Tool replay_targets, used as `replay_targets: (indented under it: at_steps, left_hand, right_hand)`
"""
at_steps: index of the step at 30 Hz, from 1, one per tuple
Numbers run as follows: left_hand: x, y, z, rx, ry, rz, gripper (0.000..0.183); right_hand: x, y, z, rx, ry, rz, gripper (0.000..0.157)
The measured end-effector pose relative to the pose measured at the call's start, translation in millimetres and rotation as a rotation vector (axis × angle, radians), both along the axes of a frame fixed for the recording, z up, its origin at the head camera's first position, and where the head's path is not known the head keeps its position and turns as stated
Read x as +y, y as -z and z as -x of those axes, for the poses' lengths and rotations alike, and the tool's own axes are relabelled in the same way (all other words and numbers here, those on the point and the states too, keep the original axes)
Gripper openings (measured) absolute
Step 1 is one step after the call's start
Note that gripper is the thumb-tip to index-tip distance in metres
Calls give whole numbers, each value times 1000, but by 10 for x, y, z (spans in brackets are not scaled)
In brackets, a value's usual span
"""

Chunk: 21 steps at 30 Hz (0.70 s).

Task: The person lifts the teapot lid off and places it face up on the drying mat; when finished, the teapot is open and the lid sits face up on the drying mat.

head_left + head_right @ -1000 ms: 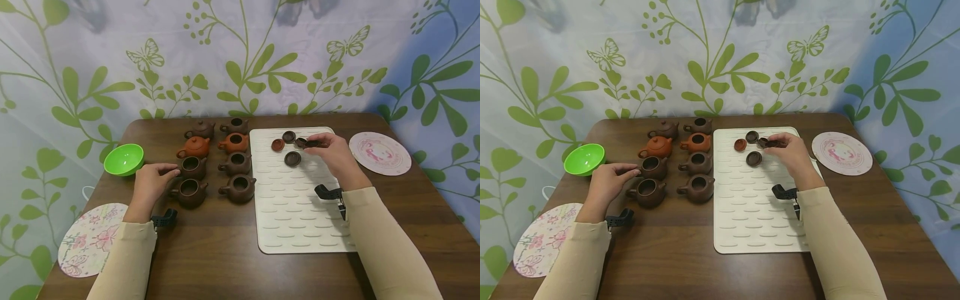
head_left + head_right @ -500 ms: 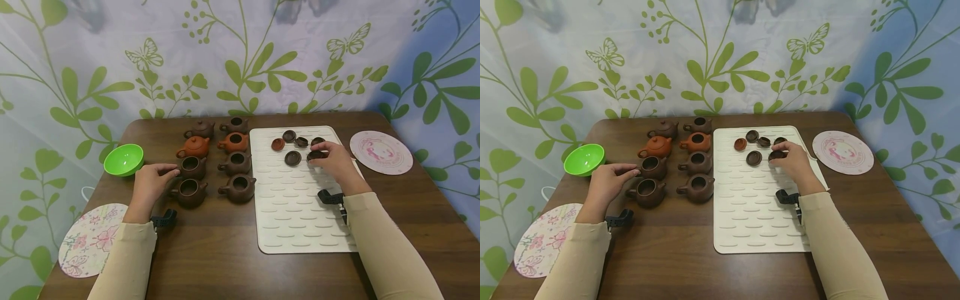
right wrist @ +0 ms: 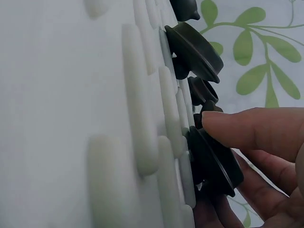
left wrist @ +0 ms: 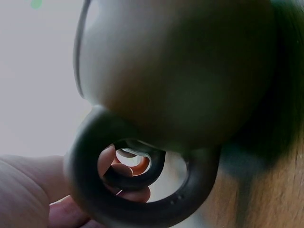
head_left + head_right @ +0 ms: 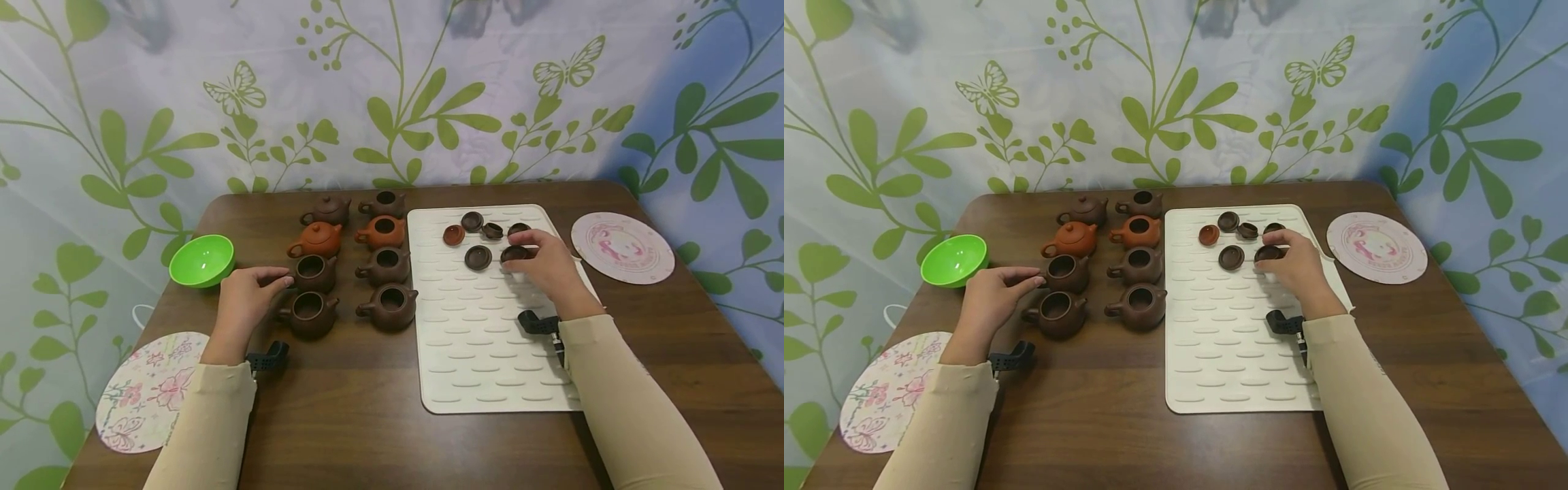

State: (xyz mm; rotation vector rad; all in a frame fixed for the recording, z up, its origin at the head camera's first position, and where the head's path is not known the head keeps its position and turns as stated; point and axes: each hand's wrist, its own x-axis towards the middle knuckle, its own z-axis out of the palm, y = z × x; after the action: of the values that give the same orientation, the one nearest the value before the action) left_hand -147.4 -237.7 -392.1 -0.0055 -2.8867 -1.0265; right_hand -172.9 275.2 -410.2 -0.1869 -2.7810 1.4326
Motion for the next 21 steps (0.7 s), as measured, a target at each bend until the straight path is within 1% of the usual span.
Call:
replay_targets:
  at_steps: [15, 18, 21]
  left_hand:
    - [9, 5, 5, 19, 9, 12, 27]
    - [13, -3, -4, 28, 17, 13, 27]
    - [23, -5, -7, 34, 27, 19, 27]
  right_hand:
    - [1, -43, -71, 30, 105, 52, 51]
    - [0, -55, -76, 62, 119, 39, 50]
    - [-4, -59, -84, 108, 135, 0, 47]
